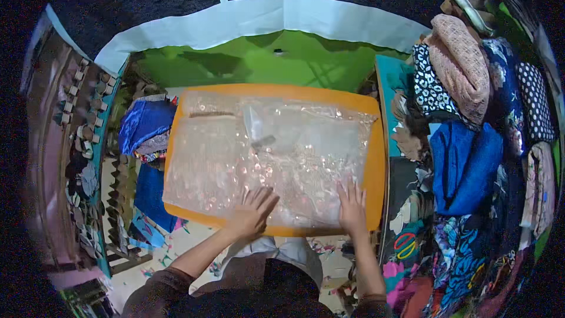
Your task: Folding pieces of fabric on a table and placing them on a storage shelf.
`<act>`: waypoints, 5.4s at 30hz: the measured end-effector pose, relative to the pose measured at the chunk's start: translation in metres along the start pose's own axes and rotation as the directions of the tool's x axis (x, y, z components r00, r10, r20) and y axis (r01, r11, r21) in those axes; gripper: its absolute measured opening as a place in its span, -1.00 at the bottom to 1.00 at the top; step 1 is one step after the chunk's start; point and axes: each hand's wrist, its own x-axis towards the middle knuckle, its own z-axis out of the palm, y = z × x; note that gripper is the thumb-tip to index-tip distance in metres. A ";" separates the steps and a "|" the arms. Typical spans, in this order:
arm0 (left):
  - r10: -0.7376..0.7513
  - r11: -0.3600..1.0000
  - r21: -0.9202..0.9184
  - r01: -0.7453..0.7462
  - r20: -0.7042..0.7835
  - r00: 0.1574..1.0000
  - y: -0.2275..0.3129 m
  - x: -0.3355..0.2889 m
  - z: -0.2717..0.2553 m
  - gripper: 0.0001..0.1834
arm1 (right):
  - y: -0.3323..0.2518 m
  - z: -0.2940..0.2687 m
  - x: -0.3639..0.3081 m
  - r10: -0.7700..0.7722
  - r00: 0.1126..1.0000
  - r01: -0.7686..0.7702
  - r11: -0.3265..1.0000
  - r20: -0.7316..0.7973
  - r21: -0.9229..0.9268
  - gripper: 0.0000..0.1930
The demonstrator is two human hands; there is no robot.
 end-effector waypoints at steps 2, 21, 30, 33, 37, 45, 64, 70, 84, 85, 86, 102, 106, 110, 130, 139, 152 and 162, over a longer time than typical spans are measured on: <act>0.020 0.999 -0.036 -0.018 0.046 0.999 0.023 -0.011 0.017 -0.25 | 0.014 0.004 -0.007 -0.024 0.999 0.022 0.998 -0.034 -0.065 -0.45; -0.234 0.954 -0.167 0.250 0.107 0.966 0.161 0.052 0.051 0.24 | 0.006 0.023 0.002 0.342 0.925 -0.054 0.554 -0.168 0.831 -0.04; -0.356 0.732 -0.662 0.163 -0.167 0.920 0.171 0.053 0.039 0.04 | -0.015 -0.016 -0.007 0.144 0.988 0.004 0.365 -0.061 0.931 -0.31; -0.484 0.639 -0.711 0.294 -0.075 0.872 0.163 0.056 0.031 -0.16 | -0.013 -0.012 -0.005 0.062 0.997 0.026 0.289 -0.045 0.957 -0.38; -0.461 0.609 -0.739 0.290 -0.032 0.887 0.145 0.053 0.038 -0.28 | -0.001 0.000 0.000 0.094 0.996 -0.041 0.350 0.009 0.936 -0.41; -0.264 0.369 -0.927 0.072 -0.030 0.964 0.134 0.050 0.044 -0.29 | 0.003 -0.011 0.012 0.188 0.980 0.018 0.234 -0.064 0.972 -0.35; -0.239 -0.589 -0.808 -0.017 0.154 0.959 -0.009 -0.011 -0.069 -0.19 | -0.077 -0.034 0.099 -0.128 0.783 0.466 0.769 -0.609 0.438 -0.45; -0.330 -0.635 -0.772 0.006 0.279 0.902 -0.085 -0.059 -0.029 -0.21 | -0.149 -0.012 0.133 -0.253 0.862 0.387 0.889 -0.439 0.246 -0.45; -0.361 -0.108 -0.762 0.638 0.628 0.689 -0.161 -0.114 -0.030 -0.54 | -0.230 0.076 0.154 -0.419 0.898 0.430 0.901 -0.136 0.061 -0.46; -0.400 -0.084 -0.824 0.560 0.543 0.739 -0.162 -0.111 -0.029 -0.64 | -0.230 0.079 0.156 -0.415 0.897 0.424 0.905 -0.151 0.028 -0.46; -0.394 -0.089 -0.822 0.563 0.548 0.738 -0.163 -0.103 -0.026 -0.64 | -0.229 0.082 0.159 -0.408 0.899 0.412 0.911 -0.160 -0.008 -0.46; -0.432 -0.090 -0.920 0.382 0.382 0.817 -0.167 -0.070 -0.031 -0.51 | -0.208 0.042 0.170 -0.207 0.952 0.213 0.977 -0.227 0.003 -0.48; -0.526 -0.101 -0.950 0.297 0.304 0.794 -0.153 -0.086 -0.018 -0.43 | -0.192 0.043 0.167 -0.189 0.951 0.189 0.982 -0.243 -0.024 -0.47; -0.586 0.002 -0.919 0.395 0.319 0.745 -0.138 -0.098 -0.004 -0.37 | -0.177 0.043 0.161 -0.191 0.957 0.187 0.982 -0.219 -0.039 -0.48; -0.338 0.938 -0.006 0.347 -0.238 0.910 -0.061 0.016 -0.007 -0.42 | -0.149 0.083 0.156 -0.256 0.956 0.253 0.967 -0.144 -0.041 -0.45; -0.306 0.926 0.119 0.359 -0.323 0.896 -0.156 0.098 -0.004 -0.39 | -0.166 0.072 0.170 -0.244 0.943 0.249 0.968 -0.226 -0.004 -0.45; -0.440 0.884 0.030 0.467 -0.283 0.852 -0.241 0.124 0.002 -0.24 | -0.162 0.073 0.279 -0.029 0.928 0.014 0.999 -0.372 -0.042 -0.47; -0.483 0.869 0.034 0.493 -0.154 0.862 -0.234 0.127 0.000 -0.22 | -0.159 0.075 0.263 0.097 0.936 -0.157 0.975 -0.338 -0.155 -0.46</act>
